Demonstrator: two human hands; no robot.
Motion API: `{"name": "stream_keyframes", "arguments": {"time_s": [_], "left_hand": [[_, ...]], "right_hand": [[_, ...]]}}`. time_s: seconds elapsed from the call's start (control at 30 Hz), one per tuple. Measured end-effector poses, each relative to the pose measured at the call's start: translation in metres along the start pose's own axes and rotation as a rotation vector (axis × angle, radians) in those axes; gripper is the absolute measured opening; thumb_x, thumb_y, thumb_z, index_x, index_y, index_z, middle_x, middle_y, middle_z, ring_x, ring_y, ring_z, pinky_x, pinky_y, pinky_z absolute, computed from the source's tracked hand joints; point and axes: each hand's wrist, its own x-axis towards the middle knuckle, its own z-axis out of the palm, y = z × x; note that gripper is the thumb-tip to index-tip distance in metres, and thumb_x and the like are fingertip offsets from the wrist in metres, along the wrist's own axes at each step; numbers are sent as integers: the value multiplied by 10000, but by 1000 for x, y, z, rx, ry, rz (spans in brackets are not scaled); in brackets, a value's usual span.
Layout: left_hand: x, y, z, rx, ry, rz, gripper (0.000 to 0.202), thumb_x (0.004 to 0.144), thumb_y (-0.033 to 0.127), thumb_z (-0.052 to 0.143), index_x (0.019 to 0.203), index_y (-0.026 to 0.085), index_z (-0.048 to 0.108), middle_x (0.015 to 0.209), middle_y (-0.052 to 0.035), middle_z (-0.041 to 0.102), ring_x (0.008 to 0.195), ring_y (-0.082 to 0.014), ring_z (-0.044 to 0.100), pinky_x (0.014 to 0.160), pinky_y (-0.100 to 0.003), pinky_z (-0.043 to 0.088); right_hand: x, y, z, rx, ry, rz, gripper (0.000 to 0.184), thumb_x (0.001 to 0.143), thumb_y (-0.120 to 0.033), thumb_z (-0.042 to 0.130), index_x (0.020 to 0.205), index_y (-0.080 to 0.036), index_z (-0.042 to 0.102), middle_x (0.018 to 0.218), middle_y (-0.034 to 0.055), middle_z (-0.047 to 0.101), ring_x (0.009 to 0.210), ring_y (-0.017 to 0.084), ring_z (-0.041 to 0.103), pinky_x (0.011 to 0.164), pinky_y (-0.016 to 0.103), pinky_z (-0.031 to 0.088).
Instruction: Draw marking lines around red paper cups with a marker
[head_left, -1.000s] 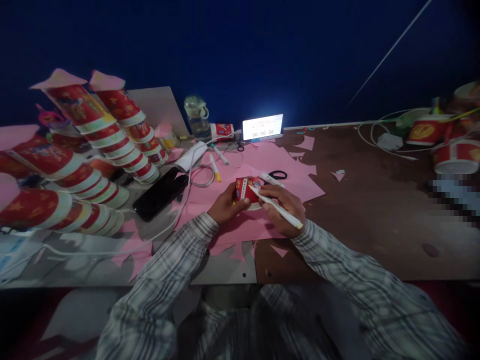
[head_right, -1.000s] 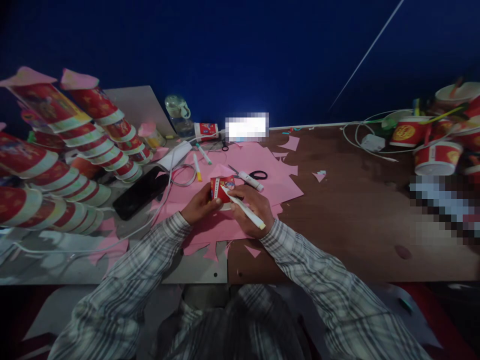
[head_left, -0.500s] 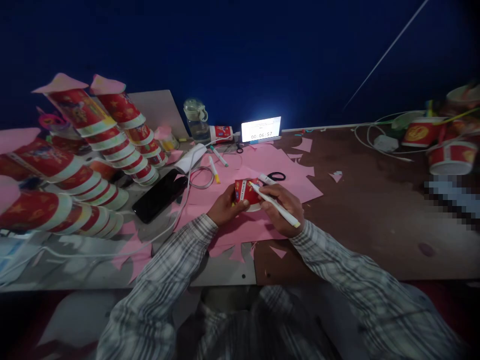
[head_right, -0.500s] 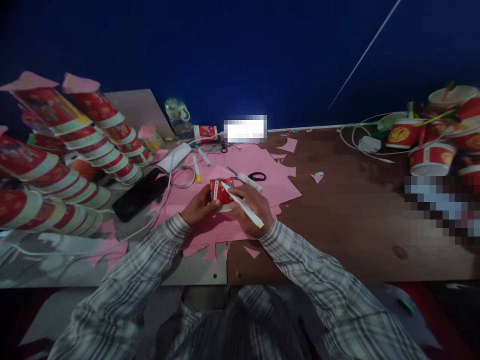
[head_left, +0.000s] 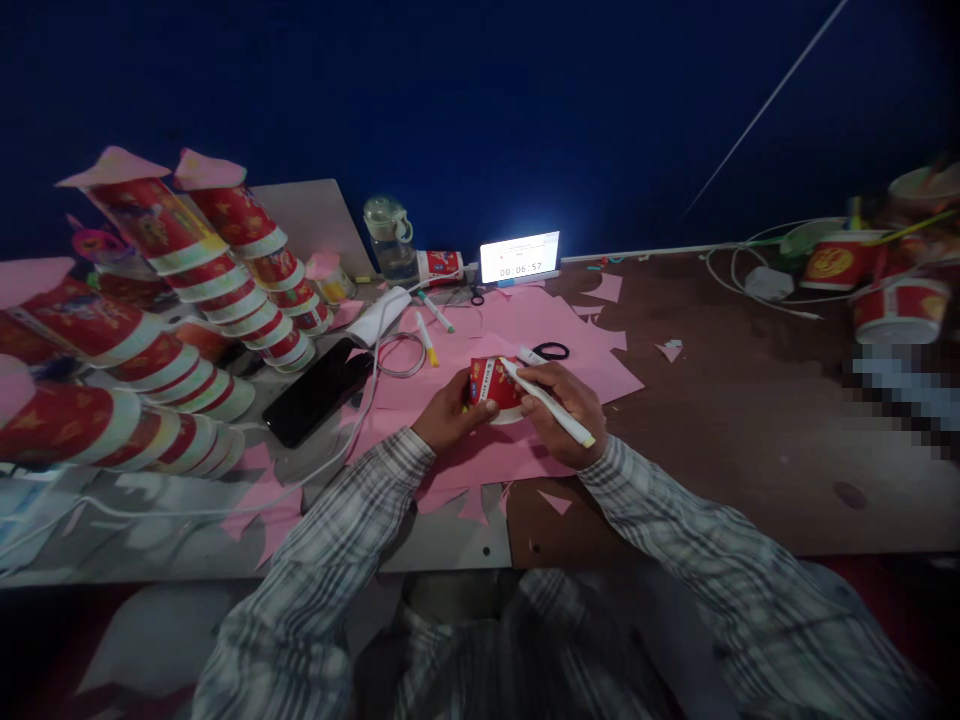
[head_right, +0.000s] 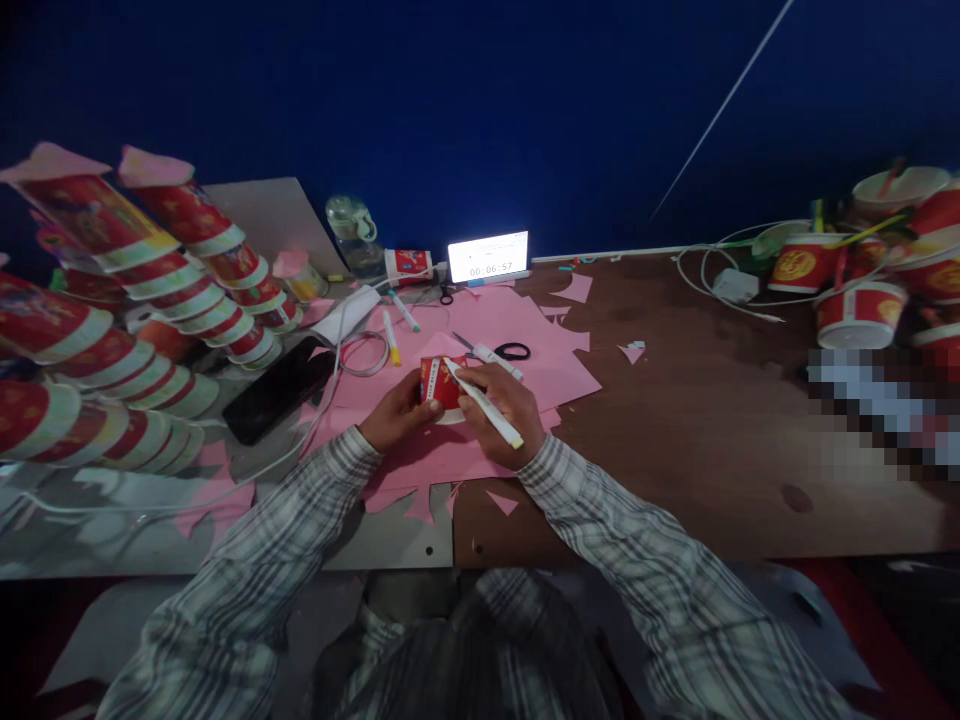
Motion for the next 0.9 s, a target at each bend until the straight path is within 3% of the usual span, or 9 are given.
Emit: {"name": "stream_keyframes", "arguments": {"time_s": [0.5,0.9], "left_hand": [[-2,5,0,75,-14,-22,822,765,656,700,1319,76,518,1207,-189,670,1034,-311,649,896,-427,511],[0,1,-1,103,51,-44,760,750,643,710,1271,112,553,1173,-161,678,1018,-307,643,918,-448,505]], "right_hand": [[2,1,-1,-21,0,71,255,914,-306,601,1138,-208,672,1019,109,731,910,229,715,793,388,604],[-1,-2,-4,7,-41,96,192,888,-256,607,1052,-198,689,962,91,748,880,225,729,798,405,613]]}}
